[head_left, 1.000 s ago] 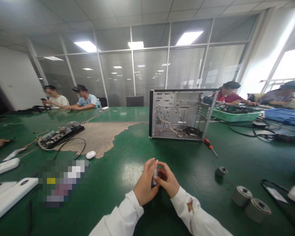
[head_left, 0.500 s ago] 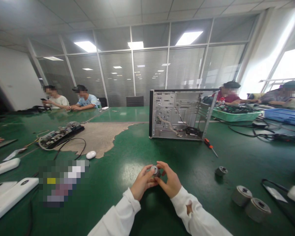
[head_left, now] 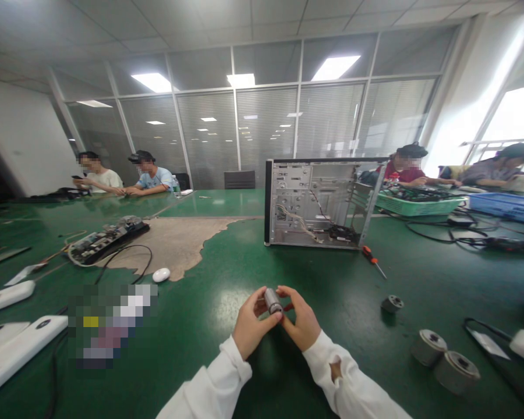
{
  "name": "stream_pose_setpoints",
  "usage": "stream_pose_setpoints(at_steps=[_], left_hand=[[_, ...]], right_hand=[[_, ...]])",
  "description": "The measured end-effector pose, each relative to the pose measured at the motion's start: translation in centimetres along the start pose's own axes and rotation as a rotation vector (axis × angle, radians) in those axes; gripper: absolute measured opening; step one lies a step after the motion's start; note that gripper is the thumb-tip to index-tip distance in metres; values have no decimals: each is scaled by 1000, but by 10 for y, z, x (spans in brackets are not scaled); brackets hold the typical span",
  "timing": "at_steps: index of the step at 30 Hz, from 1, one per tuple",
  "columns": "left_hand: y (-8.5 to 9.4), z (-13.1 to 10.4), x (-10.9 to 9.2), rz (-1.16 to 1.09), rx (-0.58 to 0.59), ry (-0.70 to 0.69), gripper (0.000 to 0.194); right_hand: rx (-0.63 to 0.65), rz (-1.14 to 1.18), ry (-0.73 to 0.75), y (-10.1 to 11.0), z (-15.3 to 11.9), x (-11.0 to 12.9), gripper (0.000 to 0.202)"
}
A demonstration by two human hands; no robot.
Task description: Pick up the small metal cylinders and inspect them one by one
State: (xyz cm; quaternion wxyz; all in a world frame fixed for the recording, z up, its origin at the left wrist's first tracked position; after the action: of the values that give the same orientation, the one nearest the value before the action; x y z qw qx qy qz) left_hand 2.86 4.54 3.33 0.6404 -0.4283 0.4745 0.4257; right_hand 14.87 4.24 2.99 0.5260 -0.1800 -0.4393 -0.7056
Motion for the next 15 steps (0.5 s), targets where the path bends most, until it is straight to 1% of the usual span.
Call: stream_pose_setpoints(at_steps=[2, 5, 7, 9, 12, 14, 15], left_hand=[[0, -4, -15, 159, -9, -145, 55], [-5, -11, -34, 482, 2, -364, 54], [-14, -16, -41, 712, 48, -489, 52], [-22, -21, -43, 916, 104, -594, 49], [-31, -27, -45, 1087, 159, -704, 46], [-32, -28, -47, 1087, 151, -713, 46], [-30, -27, -47, 1052, 127, -684, 48]], right_hand=[[-16, 5, -35, 1, 0, -4, 54], [-28, 27, -73, 1, 0, -9, 54], [-28, 44, -90, 1, 1, -10, 55], [-26, 58, -107, 1, 1, -10, 55], [-23, 74, -135, 1, 2, -10, 52], [-23, 80, -153, 1, 2, -10, 51], [-21, 80, -160, 1, 2, -11, 50]])
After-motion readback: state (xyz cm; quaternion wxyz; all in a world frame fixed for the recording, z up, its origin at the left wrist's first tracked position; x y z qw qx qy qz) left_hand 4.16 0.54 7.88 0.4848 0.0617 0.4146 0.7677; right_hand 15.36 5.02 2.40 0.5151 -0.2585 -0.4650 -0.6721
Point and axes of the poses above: each hand's wrist, its own z-axis towards the middle knuckle, its own y-axis out of the back of the hand, x = y × z, the point moved 7 cm from there along z, towards the middle knuckle, and after that the axes turned 5 degrees about x, right-handed, at the moved point
